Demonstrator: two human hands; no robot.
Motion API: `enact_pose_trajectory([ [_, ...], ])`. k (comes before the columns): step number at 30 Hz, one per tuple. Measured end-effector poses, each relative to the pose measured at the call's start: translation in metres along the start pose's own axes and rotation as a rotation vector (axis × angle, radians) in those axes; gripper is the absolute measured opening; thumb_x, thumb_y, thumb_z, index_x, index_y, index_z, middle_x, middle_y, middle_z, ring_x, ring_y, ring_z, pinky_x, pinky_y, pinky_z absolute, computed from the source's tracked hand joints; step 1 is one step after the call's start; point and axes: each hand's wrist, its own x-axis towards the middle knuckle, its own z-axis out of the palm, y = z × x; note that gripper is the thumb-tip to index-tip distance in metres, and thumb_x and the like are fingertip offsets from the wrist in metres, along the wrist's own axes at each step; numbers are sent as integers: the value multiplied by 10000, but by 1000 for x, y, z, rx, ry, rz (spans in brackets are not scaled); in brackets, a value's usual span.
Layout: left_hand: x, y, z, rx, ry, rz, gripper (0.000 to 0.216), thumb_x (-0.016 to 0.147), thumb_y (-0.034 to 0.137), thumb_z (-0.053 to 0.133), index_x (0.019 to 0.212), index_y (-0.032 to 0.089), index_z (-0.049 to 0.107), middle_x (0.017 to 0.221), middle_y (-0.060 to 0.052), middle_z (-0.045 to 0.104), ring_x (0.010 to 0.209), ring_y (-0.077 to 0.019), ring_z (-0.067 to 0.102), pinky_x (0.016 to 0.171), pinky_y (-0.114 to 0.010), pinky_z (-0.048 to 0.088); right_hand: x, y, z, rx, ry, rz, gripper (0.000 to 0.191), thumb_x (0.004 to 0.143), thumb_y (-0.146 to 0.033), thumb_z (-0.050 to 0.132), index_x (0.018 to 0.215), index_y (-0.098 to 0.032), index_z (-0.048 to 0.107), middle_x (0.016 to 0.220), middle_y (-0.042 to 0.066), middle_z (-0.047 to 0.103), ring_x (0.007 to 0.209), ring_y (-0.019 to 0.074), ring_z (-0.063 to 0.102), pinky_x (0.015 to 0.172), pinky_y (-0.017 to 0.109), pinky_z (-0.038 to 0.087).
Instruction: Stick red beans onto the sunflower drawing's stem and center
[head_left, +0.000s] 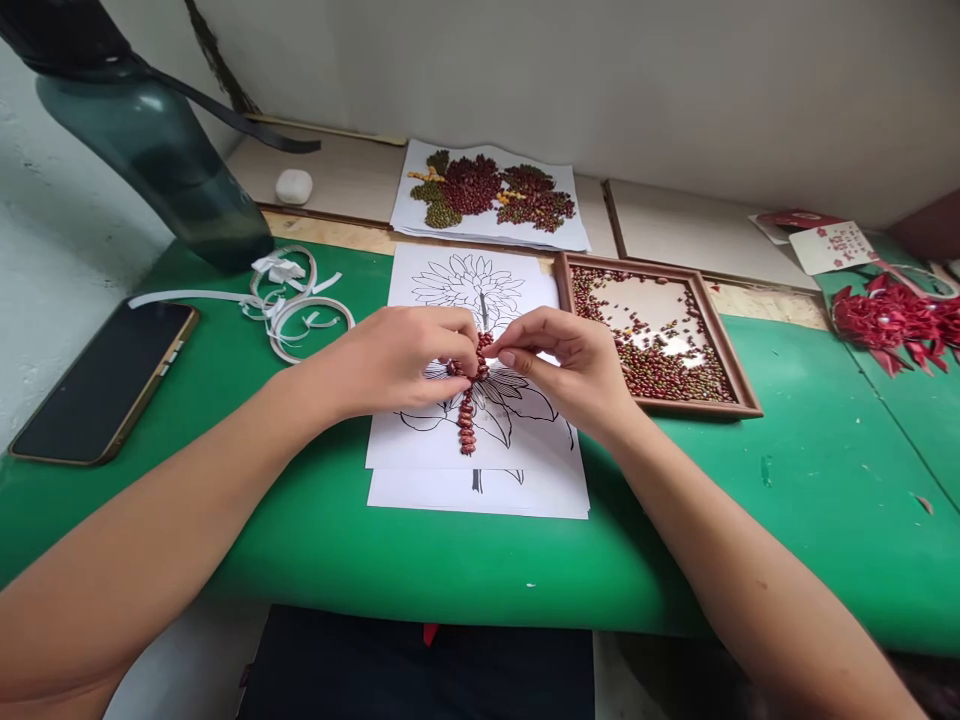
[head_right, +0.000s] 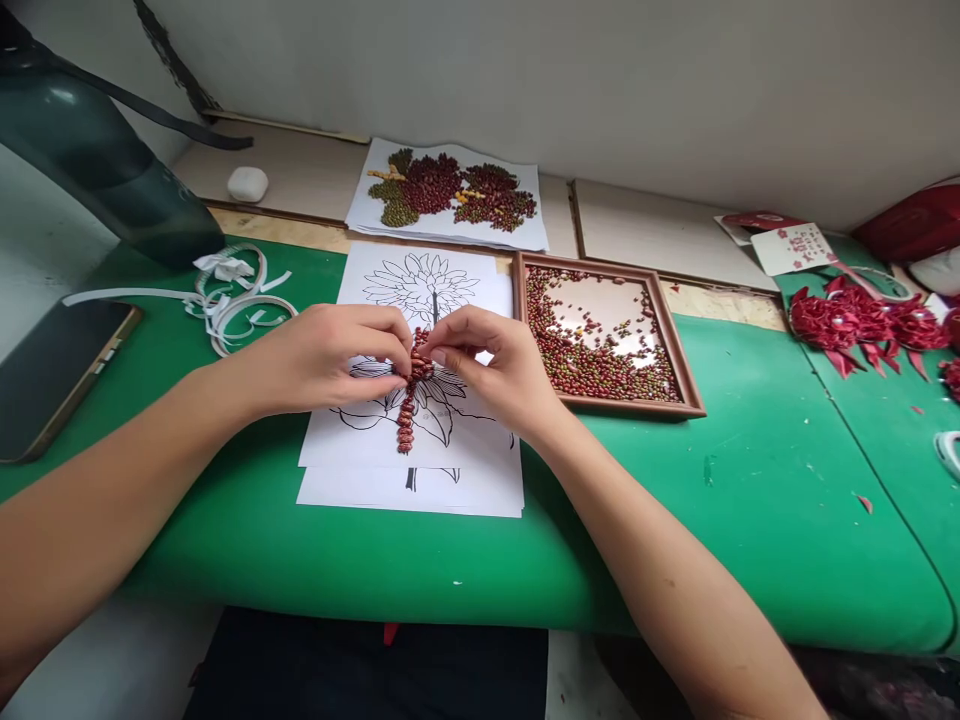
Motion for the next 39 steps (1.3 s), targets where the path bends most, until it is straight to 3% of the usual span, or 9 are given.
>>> enact_pose_trajectory([
  [5, 1, -2, 5, -23, -168, -57, 146, 954, 221, 635, 967, 255, 776, 1118, 2, 738, 904, -159, 693, 732, -271, 454, 0, -1, -1, -95, 14, -20, 46, 924, -201, 742, 928, -244, 725, 929, 12, 785, 892, 191, 759, 819, 370, 627],
  [15, 1, -5, 2, -84, -231, -102, 108, 971, 239, 675, 989, 243, 781, 1136, -3, 728, 926, -152, 680, 753, -272, 434, -1, 5, -1, -279, 31, -148, 127, 926, -106, 671, 927, -215, 736, 894, -2, 781, 824, 153, 732, 712, 314, 580],
  [39, 3, -7, 5, -131, -206, -99, 148, 962, 243, 665, 962, 257, 813, 1112, -6, 708, 876, -137, 647, 773, -273, 444, -1, 9, -4, -403, 27, -232, 178, 910, -57, 643, 931, -195, 754, 872, -12, 767, 762, 118, 676, 683, 265, 524],
])
